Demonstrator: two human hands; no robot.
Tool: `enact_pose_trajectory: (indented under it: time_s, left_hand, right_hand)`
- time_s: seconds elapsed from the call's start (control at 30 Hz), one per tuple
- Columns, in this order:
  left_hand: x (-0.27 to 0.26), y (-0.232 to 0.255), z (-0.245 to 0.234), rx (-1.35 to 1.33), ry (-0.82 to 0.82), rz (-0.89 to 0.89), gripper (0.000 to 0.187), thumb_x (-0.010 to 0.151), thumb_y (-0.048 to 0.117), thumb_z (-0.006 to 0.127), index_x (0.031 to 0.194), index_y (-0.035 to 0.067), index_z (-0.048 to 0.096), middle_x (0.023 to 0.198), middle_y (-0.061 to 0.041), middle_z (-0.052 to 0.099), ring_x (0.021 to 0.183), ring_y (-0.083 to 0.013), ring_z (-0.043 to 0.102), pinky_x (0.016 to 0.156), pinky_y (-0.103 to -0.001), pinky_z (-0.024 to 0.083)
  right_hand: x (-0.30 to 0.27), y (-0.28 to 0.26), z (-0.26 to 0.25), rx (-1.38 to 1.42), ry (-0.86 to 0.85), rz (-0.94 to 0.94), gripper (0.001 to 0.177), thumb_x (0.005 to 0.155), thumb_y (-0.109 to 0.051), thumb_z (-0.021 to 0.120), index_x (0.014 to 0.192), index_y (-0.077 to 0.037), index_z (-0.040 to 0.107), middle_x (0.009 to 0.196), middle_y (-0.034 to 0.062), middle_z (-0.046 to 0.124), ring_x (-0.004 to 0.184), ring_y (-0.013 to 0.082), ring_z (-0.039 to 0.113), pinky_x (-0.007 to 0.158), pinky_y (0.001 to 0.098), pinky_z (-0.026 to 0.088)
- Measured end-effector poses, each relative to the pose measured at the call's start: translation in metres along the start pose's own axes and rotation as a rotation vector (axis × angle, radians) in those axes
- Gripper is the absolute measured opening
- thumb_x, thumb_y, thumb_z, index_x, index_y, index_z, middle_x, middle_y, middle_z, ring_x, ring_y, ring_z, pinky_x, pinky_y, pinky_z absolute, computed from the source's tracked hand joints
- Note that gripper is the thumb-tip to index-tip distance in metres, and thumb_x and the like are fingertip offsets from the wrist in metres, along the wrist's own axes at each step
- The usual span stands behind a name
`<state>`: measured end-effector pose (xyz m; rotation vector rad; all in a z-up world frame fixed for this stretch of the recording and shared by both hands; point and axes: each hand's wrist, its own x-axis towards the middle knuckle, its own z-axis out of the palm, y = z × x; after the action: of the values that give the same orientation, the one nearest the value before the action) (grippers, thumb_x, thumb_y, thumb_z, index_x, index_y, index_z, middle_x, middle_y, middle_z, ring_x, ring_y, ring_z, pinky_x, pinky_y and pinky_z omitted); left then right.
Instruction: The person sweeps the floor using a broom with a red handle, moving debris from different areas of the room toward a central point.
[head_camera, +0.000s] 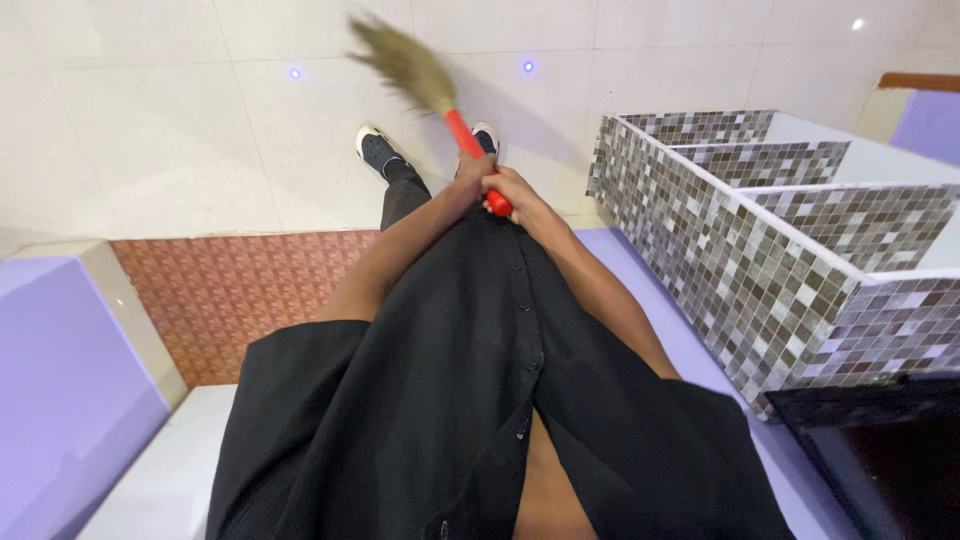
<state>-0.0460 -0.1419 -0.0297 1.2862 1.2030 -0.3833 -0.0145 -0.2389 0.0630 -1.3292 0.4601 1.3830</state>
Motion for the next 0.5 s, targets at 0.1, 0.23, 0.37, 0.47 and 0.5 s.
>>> enact_pose_trajectory:
  time_s: [0.1, 0.23, 0.37, 0.47, 0.5]
  left_hand:
    - [0.001, 0.004, 0.037, 0.114, -0.126, 0.028, 0.072, 0.079, 0.020, 0.073, 0.135, -0.005, 0.035, 0.107, -0.024, 0.064, 0.092, -0.0327, 0.070, 0.074, -0.043, 0.060]
    - [-0.001, 0.017, 0.079, 0.218, -0.310, 0.019, 0.063, 0.078, 0.020, 0.071, 0.131, -0.004, 0.044, 0.103, -0.022, 0.066, 0.090, -0.0318, 0.070, 0.072, -0.044, 0.059]
    - [-0.005, 0.024, 0.086, 0.201, -0.425, 0.233, 0.067, 0.080, 0.019, 0.071, 0.135, -0.005, 0.043, 0.108, -0.023, 0.067, 0.093, -0.0313, 0.072, 0.077, -0.041, 0.061]
    - [-0.005, 0.031, 0.072, 0.203, -0.371, 0.374, 0.077, 0.080, 0.018, 0.071, 0.144, -0.004, 0.034, 0.110, -0.022, 0.065, 0.095, -0.0307, 0.070, 0.080, -0.040, 0.059]
    - [-0.006, 0.034, 0.065, 0.235, -0.309, 0.466, 0.084, 0.082, 0.019, 0.072, 0.149, -0.004, 0.027, 0.112, -0.022, 0.064, 0.096, -0.0302, 0.069, 0.081, -0.040, 0.058]
  right_hand:
    - [-0.018, 0.017, -0.027, 0.130, 0.133, -0.077, 0.034, 0.078, -0.003, 0.060, 0.111, 0.005, 0.057, 0.080, 0.0142, 0.065, 0.055, 0.0215, 0.062, 0.047, 0.0327, 0.053]
    - [-0.033, 0.017, -0.043, 0.199, 0.253, -0.190, 0.037, 0.079, -0.003, 0.061, 0.115, 0.002, 0.055, 0.082, 0.0125, 0.064, 0.057, 0.0203, 0.063, 0.050, 0.0324, 0.056]
    - [-0.055, 0.007, -0.035, 0.195, 0.348, -0.299, 0.052, 0.083, -0.004, 0.059, 0.133, -0.001, 0.044, 0.083, 0.0147, 0.064, 0.056, 0.0210, 0.063, 0.050, 0.0333, 0.056]
    - [-0.067, -0.006, -0.019, 0.160, 0.316, -0.368, 0.068, 0.084, -0.002, 0.059, 0.147, -0.005, 0.035, 0.085, 0.0138, 0.063, 0.057, 0.0202, 0.064, 0.051, 0.0330, 0.057]
    - [-0.069, -0.010, -0.014, 0.134, 0.296, -0.378, 0.076, 0.084, -0.002, 0.059, 0.154, -0.008, 0.030, 0.086, 0.0134, 0.063, 0.057, 0.0198, 0.064, 0.052, 0.0325, 0.058]
